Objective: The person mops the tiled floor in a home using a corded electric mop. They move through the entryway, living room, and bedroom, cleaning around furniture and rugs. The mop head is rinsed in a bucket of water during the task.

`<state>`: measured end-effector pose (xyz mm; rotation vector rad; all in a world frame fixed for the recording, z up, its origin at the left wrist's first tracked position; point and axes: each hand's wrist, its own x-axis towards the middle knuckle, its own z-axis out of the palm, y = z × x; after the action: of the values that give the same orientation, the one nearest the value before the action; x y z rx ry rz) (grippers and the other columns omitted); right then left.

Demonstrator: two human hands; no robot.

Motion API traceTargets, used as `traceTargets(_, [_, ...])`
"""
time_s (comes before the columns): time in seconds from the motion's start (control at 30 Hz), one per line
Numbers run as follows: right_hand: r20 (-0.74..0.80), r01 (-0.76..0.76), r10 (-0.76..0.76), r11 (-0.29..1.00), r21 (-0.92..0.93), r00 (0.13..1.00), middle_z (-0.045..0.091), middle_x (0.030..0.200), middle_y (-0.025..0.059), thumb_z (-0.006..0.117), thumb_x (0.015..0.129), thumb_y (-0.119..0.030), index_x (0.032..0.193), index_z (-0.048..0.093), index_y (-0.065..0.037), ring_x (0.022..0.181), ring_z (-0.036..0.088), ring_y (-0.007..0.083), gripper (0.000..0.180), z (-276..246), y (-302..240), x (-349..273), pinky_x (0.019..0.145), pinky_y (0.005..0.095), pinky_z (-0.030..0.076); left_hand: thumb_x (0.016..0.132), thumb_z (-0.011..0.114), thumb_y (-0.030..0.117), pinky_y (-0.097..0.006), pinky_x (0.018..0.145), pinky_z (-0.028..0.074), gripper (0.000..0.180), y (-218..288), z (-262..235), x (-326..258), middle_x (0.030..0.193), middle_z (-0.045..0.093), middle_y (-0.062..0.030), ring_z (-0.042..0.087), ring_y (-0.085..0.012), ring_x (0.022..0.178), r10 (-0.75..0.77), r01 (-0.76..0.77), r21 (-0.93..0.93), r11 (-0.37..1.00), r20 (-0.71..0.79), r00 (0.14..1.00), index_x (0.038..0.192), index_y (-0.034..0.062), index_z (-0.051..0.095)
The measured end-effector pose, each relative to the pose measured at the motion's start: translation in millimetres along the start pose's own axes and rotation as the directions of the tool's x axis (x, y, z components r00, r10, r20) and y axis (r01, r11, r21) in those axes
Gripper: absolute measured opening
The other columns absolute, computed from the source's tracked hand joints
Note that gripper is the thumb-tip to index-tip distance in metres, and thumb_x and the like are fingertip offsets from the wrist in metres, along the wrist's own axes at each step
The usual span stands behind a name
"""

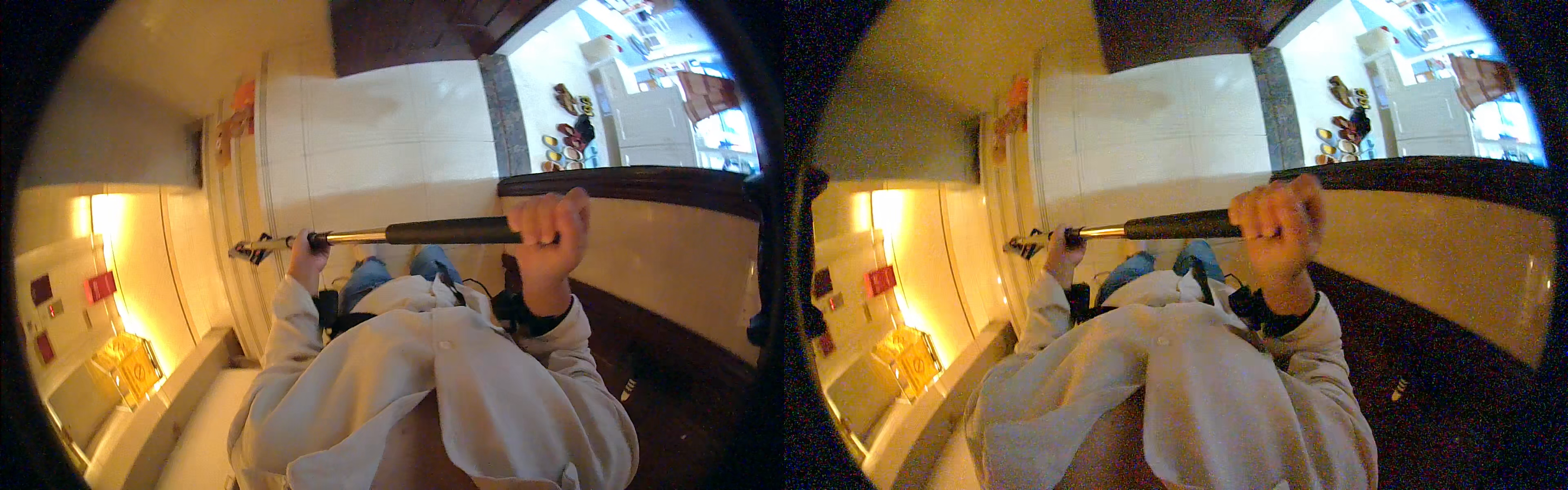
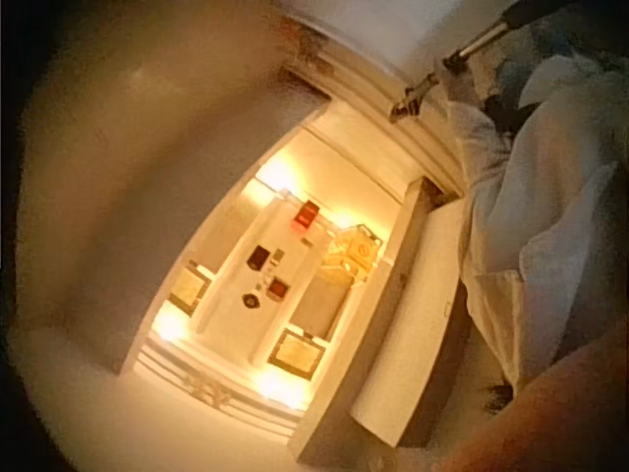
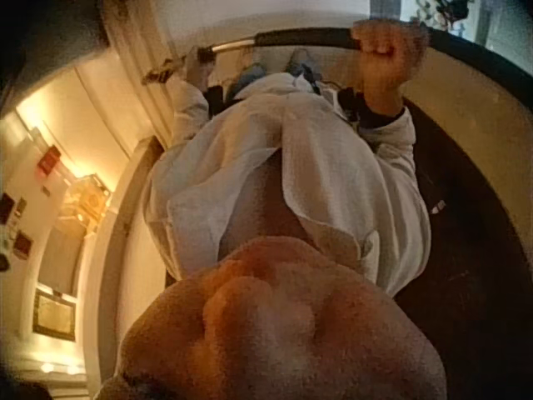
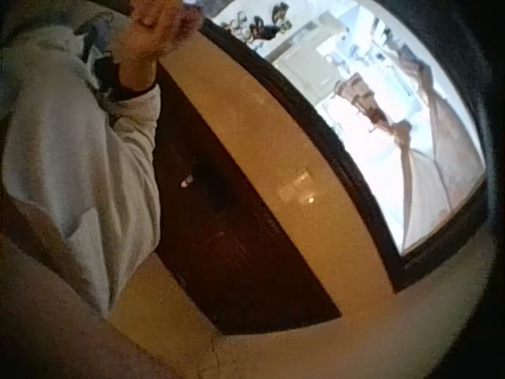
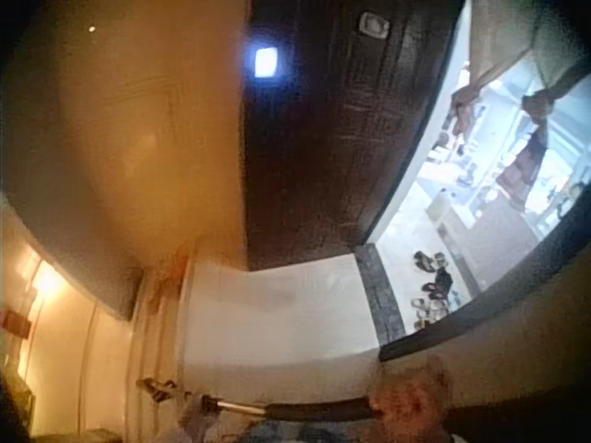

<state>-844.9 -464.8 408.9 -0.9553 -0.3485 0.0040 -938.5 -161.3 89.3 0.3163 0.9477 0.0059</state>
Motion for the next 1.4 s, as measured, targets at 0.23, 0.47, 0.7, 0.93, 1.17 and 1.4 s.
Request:
traceTargets(0.23, [-0.057,0.314,-0.308,0.934,0.173,0.949,0.038,0.057,-0.0041,0.051,0.083,-0.02,0.073,0.039,-0.015,0.045,0.033,0.0081,0.017,-29.4,-87.4,46.9,0.046,0.0264,0.03,0.081,0.057,0.017,-0.031,0.051,0.053,0.015,-7.7,139.2,-43.2,0.068,0.059,-0.005,0.059,-0.0193,0.06,-0.251,0.227,0.181,0.957,0.12,0.961,0.071,0.0075,0.051])
traceTargets(0.47, [0.237,0.463,-0.533,0.836,0.295,0.812,0.048,0.061,-0.0058,0.065,0.072,-0.022,0.079,0.045,-0.018,0.049,0.047,0.0076,0.021,-100.8,-186.9,99.2,0.05,0.0251,0.041,0.083,0.056,0.024,-0.032,0.055,0.052,0.016,-72.2,303.5,-43.5,0.069,0.059,-0.0048,0.059,-0.0192,0.06,-0.388,0.267,0.436,0.859,0.216,0.896,0.076,0.0094,0.052])
traceTargets(0.7, [0.344,0.474,-0.446,0.881,0.004,0.826,0.044,0.05,-0.0065,0.062,0.074,-0.017,0.076,0.043,-0.016,0.042,0.043,0.006,0.019,-194.2,-244.2,201.0,0.046,0.0206,0.039,0.085,0.051,0.033,-0.03,0.062,0.051,0.028,-189.8,502.2,-43.3,0.076,0.061,-0.0101,0.059,-0.0197,0.064,-0.519,0.288,0.531,0.797,0.358,0.776,0.082,0.0059,0.053])
traceTargets(0.93, [0.207,0.634,-0.639,0.767,0.099,0.74,0.042,0.049,-0.0072,0.053,0.072,-0.011,0.067,0.043,-0.014,0.038,0.037,0.0057,0.012,-269.9,-353.6,264.6,0.038,0.0185,0.03,0.088,0.046,0.035,-0.032,0.068,0.049,0.028,-291.8,639.3,-36.2,0.083,0.061,-0.0083,0.059,-0.0197,0.075,-0.741,0.146,0.809,0.569,0.428,0.517,0.088,0.009,0.056])
traceTargets(1.17, [0.461,0.74,-0.61,0.648,-0.177,0.644,0.031,0.051,0.0007,0.047,0.085,-0.01,0.063,0.032,-0.009,0.042,0.035,0.0129,0.027,-331.4,-418.7,341.7,0.043,0.0275,0.038,0.086,0.05,0.03,-0.031,0.065,0.048,0.02,-273.0,720.6,55.0,0.084,0.059,-0.0054,0.057,-0.017,0.072,-0.525,-0.096,0.783,0.615,0.497,0.691,0.088,0.0102,0.053])
traceTargets(1.4, [0.014,0.782,-0.889,0.396,-0.481,0.458,0.037,0.059,-0.0014,0.049,0.078,-0.011,0.072,0.041,-0.009,0.051,0.034,0.0106,0.01,-403.3,-411.5,410.3,0.054,0.0284,0.029,0.084,0.052,0.021,-0.028,0.064,0.048,0.015,-253.8,820.4,178.6,0.081,0.058,-0.0069,0.056,-0.0165,0.072,-0.46,0.029,0.705,0.708,0.43,0.777,0.084,0.0069,0.052])
